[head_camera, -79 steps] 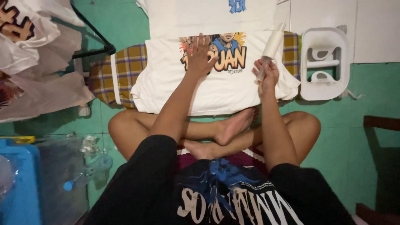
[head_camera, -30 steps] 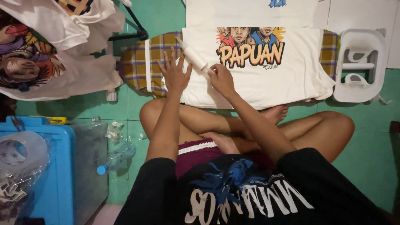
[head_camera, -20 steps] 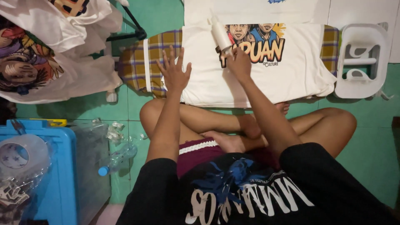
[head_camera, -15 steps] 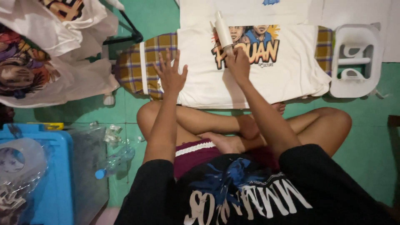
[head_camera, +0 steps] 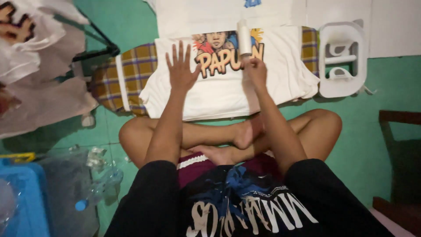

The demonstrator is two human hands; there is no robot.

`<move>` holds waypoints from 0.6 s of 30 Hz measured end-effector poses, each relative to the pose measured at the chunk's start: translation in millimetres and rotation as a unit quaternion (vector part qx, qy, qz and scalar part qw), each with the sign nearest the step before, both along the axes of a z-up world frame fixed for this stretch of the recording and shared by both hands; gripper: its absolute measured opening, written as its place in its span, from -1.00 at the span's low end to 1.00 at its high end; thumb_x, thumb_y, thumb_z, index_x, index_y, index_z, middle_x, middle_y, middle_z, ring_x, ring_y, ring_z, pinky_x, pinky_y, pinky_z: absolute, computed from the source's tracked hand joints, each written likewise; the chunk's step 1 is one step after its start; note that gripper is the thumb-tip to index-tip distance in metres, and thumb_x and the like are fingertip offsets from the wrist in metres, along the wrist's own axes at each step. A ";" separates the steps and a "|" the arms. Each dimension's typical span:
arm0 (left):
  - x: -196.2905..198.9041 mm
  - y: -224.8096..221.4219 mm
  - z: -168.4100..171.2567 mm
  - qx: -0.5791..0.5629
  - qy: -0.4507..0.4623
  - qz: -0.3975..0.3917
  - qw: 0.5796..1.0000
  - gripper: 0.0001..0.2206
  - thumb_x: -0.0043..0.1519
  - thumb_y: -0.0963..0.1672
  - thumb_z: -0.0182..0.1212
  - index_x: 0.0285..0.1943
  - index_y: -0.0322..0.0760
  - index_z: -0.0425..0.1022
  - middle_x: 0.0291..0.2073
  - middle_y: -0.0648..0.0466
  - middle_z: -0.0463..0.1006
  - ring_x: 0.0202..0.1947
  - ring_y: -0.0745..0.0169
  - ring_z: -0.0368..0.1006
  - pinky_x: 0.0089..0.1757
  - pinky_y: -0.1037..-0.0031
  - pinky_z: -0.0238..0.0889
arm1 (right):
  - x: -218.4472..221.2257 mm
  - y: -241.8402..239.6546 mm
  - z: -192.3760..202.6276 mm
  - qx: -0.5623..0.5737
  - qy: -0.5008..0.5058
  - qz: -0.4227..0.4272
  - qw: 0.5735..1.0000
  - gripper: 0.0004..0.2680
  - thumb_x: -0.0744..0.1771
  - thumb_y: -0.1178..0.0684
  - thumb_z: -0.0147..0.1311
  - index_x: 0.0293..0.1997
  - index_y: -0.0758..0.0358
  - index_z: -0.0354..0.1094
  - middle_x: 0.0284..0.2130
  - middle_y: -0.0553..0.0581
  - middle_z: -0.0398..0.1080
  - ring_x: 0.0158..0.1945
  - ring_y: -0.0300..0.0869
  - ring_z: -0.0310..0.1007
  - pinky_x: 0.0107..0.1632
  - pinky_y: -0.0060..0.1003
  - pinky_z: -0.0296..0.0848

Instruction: Using a lint roller to remove dust and debris from both sides of a graphic t-shirt.

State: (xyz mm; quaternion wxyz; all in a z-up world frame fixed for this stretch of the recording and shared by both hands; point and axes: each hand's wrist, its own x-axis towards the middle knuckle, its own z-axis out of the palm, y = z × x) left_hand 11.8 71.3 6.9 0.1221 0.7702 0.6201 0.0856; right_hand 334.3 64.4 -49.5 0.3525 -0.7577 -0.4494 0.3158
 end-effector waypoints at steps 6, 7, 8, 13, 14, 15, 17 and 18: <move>-0.3 -1.9 2.2 0.041 0.011 0.002 0.999 -0.30 0.44 0.21 -0.10 0.68 -0.10 -0.06 0.61 -0.05 -0.18 0.59 -0.19 -0.30 0.39 -0.21 -0.42 | 156.6 -7.2 -18.5 -0.013 -0.091 -0.054 0.994 -0.81 0.31 -0.08 0.05 -0.13 0.09 0.54 -0.20 0.12 0.58 -0.08 -0.05 0.54 0.00 -0.17 0.42; 0.8 -1.6 2.9 0.040 0.004 0.009 0.999 -0.30 0.44 0.20 -0.09 0.68 -0.09 -0.06 0.61 -0.03 -0.17 0.59 -0.16 -0.31 0.40 -0.20 -0.44 | 179.9 -8.4 -27.3 0.053 -0.120 -0.076 0.988 -0.86 0.31 -0.02 0.03 -0.17 0.12 0.47 -0.23 0.17 0.52 -0.11 0.00 0.49 -0.01 -0.14 0.39; 1.7 -1.1 3.9 0.038 -0.003 0.017 0.999 -0.31 0.44 0.20 -0.08 0.68 -0.07 -0.07 0.62 -0.01 -0.17 0.60 -0.14 -0.32 0.41 -0.18 -0.47 | 202.9 -9.7 -35.9 0.119 -0.149 -0.097 0.977 -0.90 0.31 0.04 0.00 -0.20 0.15 0.40 -0.25 0.21 0.46 -0.14 0.06 0.43 -0.02 -0.11 0.35; 2.5 0.6 -0.3 0.061 -0.009 0.018 0.998 -0.29 0.41 0.17 0.05 0.67 -0.09 -0.02 0.61 -0.03 -0.13 0.59 -0.15 -0.27 0.40 -0.21 -0.42 | 161.6 -11.6 70.7 0.130 0.115 -0.148 0.974 -0.92 0.43 0.03 -0.19 -0.04 0.10 0.18 -0.38 0.01 0.29 -0.32 -0.23 0.29 -0.29 -0.33 0.26; 2.5 -0.7 0.1 0.057 -0.001 0.018 0.998 -0.29 0.42 0.17 0.05 0.67 -0.08 -0.03 0.61 -0.02 -0.14 0.60 -0.14 -0.28 0.41 -0.19 -0.43 | 154.8 -6.0 78.9 0.155 0.235 -0.194 0.940 -0.96 0.41 0.05 -0.08 -0.10 0.09 0.24 -0.56 -0.09 0.10 -0.47 -0.36 0.07 -0.44 -0.43 0.05; 2.9 -0.4 -0.1 0.056 0.000 0.015 0.998 -0.29 0.42 0.17 0.05 0.67 -0.08 -0.03 0.61 -0.02 -0.14 0.60 -0.14 -0.28 0.41 -0.19 -0.43 | 154.1 3.7 80.3 0.154 0.235 -0.197 0.939 -0.96 0.41 0.05 -0.08 -0.10 0.09 0.24 -0.56 -0.09 0.10 -0.47 -0.36 0.07 -0.44 -0.43 0.05; 3.5 -1.5 0.0 0.071 0.004 0.022 0.997 -0.30 0.40 0.17 0.10 0.65 -0.10 0.03 0.60 -0.04 -0.09 0.58 -0.16 -0.23 0.39 -0.20 -0.36 | 152.7 23.7 83.5 0.148 -0.013 -0.144 0.978 -0.74 0.26 -0.05 0.26 -0.04 0.20 0.43 -0.18 0.07 0.51 -0.09 -0.17 0.47 -0.03 -0.27 0.45; 5.1 -1.2 0.5 0.069 0.004 0.021 0.997 -0.30 0.40 0.17 0.10 0.65 -0.10 0.03 0.60 -0.04 -0.09 0.58 -0.16 -0.23 0.39 -0.20 -0.36 | 160.1 37.8 72.7 0.145 -0.013 -0.145 0.979 -0.74 0.26 -0.05 0.26 -0.04 0.20 0.43 -0.18 0.07 0.51 -0.09 -0.17 0.47 -0.03 -0.27 0.45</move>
